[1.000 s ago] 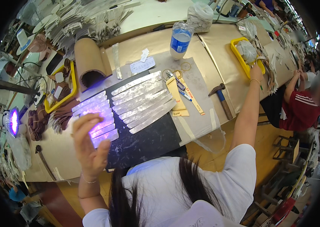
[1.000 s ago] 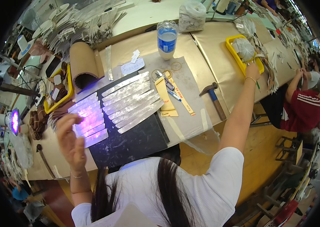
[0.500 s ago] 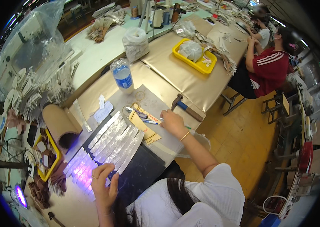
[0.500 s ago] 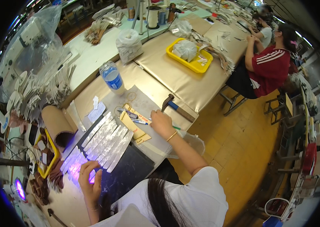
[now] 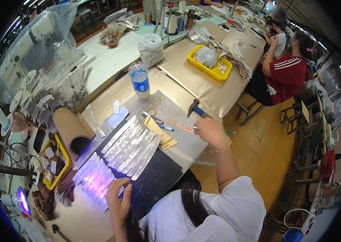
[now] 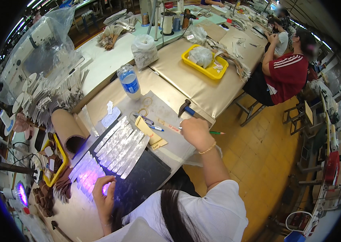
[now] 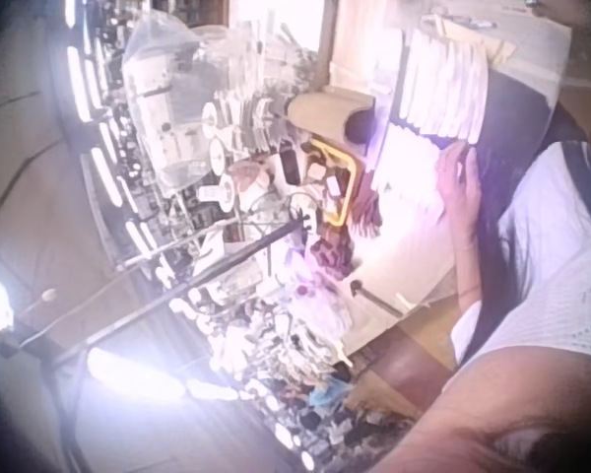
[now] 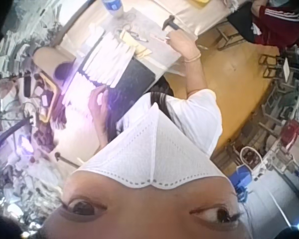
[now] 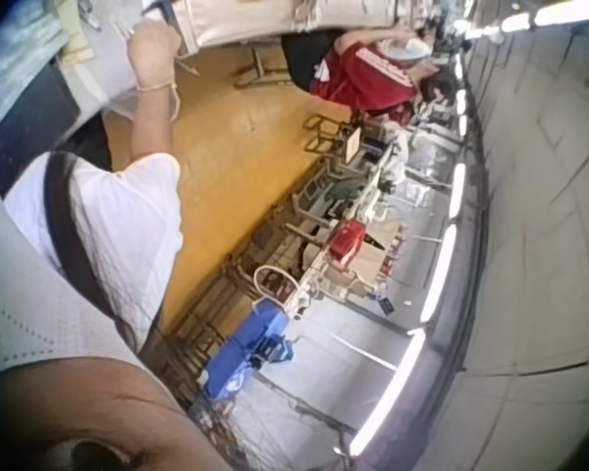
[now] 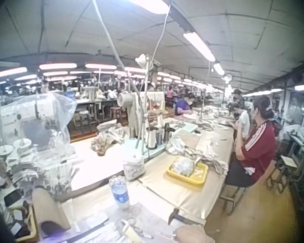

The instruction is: The person uses a hammer to tap small metal strips on a workbench, then uses a pencil and ruler to mark measurements on the strips. The person arranges the strips and continues marking them before handing them to a coworker.

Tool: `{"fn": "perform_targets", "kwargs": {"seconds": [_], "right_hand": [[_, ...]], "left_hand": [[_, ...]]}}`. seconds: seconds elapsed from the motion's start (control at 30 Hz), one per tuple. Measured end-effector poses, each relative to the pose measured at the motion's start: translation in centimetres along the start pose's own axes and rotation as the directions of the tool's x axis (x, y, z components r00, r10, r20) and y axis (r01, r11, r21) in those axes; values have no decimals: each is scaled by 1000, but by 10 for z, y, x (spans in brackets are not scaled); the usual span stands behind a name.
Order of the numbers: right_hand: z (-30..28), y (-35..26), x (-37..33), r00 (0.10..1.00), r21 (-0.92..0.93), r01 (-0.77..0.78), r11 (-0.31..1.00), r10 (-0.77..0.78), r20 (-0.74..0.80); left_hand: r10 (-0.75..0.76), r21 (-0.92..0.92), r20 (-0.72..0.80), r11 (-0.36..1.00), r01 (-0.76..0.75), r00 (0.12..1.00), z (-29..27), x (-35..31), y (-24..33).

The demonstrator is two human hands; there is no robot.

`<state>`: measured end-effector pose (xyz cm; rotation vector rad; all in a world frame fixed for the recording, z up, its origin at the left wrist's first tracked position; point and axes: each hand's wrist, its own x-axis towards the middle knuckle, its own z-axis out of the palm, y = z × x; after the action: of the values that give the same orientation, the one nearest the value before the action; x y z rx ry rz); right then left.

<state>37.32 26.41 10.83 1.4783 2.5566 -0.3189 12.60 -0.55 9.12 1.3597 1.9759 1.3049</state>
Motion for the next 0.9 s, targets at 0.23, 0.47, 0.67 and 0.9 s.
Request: {"fn": "perform_targets", "kwargs": {"seconds": [0.23, 0.47, 0.67, 0.9], "right_hand": [[-32, -47, -17, 749, 677, 587, 445, -616, -244], [-3, -157, -25, 478, 943, 212, 256, -869, 128], [-3, -177, -24, 581, 697, 716, 38, -585, -566], [28, -142, 11, 827, 936, 351, -27, -460, -324]], "left_hand": [[-84, -386, 46, 917, 96, 995, 11, 10, 1], [-142, -808, -300, 563, -172, 943, 4, -2, 17], [-81, -712, -476, 620, -329, 876, -58, -33, 25], [-158, 184, -373, 953, 240, 914, -85, -74, -23]]}}
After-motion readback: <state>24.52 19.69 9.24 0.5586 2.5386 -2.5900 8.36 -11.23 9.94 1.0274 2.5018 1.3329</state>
